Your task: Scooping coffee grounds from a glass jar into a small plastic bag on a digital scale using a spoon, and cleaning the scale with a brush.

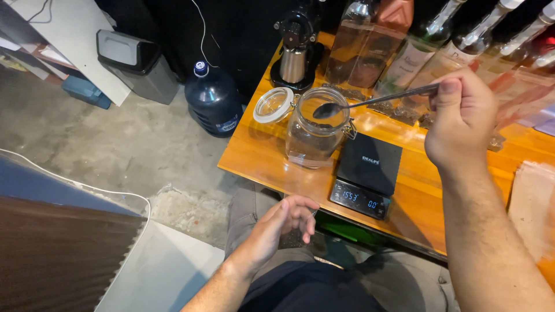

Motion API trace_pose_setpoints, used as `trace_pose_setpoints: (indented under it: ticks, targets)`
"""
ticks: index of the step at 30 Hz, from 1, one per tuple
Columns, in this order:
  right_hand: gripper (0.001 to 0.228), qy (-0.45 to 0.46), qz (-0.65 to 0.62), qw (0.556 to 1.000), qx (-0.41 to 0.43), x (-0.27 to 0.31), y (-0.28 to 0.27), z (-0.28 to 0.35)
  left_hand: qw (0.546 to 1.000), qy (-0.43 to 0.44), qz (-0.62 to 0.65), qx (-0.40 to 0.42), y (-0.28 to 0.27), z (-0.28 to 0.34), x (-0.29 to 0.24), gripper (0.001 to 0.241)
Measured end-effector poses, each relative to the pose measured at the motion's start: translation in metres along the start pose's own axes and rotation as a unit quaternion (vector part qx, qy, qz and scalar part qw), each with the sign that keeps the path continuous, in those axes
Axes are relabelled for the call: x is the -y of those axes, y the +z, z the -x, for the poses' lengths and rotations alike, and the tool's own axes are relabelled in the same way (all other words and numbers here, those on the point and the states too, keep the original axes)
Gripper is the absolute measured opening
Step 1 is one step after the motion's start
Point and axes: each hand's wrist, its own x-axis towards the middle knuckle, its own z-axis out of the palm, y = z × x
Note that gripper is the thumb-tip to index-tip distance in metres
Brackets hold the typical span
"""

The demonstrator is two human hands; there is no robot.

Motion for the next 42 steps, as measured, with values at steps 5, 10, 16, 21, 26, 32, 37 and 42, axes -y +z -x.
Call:
trace_pose_setpoints:
  ticks: [5, 10, 16, 21, 26, 32, 37, 42]
  targets:
    - [0.033, 0.031, -0.009, 0.996, 0.082, 0.025, -0.012, 0.003, 1.000, -0.004, -0.006, 0.013, 0.001, -0.003, 0.000, 0.065]
    - [0.036, 0.039, 0.022, 0.991, 0.129, 0.047, -0.015, 0.007, 0.999, -0.026, -0.027, 0.016, 0.003, -0.002, -0.002, 0.064]
    - [0.028, 0.043, 0.063, 0.965, 0.252, 0.065, 0.002, 0.011, 0.999, -0.003, 0.018, 0.031, 0.004, -0.003, 0.007, 0.061]
    - [0.024, -0.062, -0.027, 0.908, 0.414, 0.074, 0.025, 0.014, 0.999, -0.025, 0.011, 0.017, 0.013, -0.004, -0.002, 0.063]
    - [0.026, -0.028, -0.048, 0.874, 0.483, 0.071, 0.035, 0.018, 0.999, -0.012, 0.023, 0.036, 0.011, -0.004, 0.006, 0.060]
    - [0.034, -0.006, -0.071, 0.860, 0.505, 0.057, 0.040, 0.021, 0.998, -0.034, 0.012, 0.044, 0.011, -0.003, 0.008, 0.061]
    - [0.036, 0.067, -0.064, 0.885, 0.457, 0.043, 0.037, 0.022, 0.998, -0.032, 0.003, 0.048, 0.010, -0.004, 0.006, 0.059]
    - [0.034, 0.100, -0.024, 0.918, 0.383, 0.035, 0.029, 0.019, 0.998, -0.031, 0.038, 0.046, 0.007, -0.004, 0.010, 0.057]
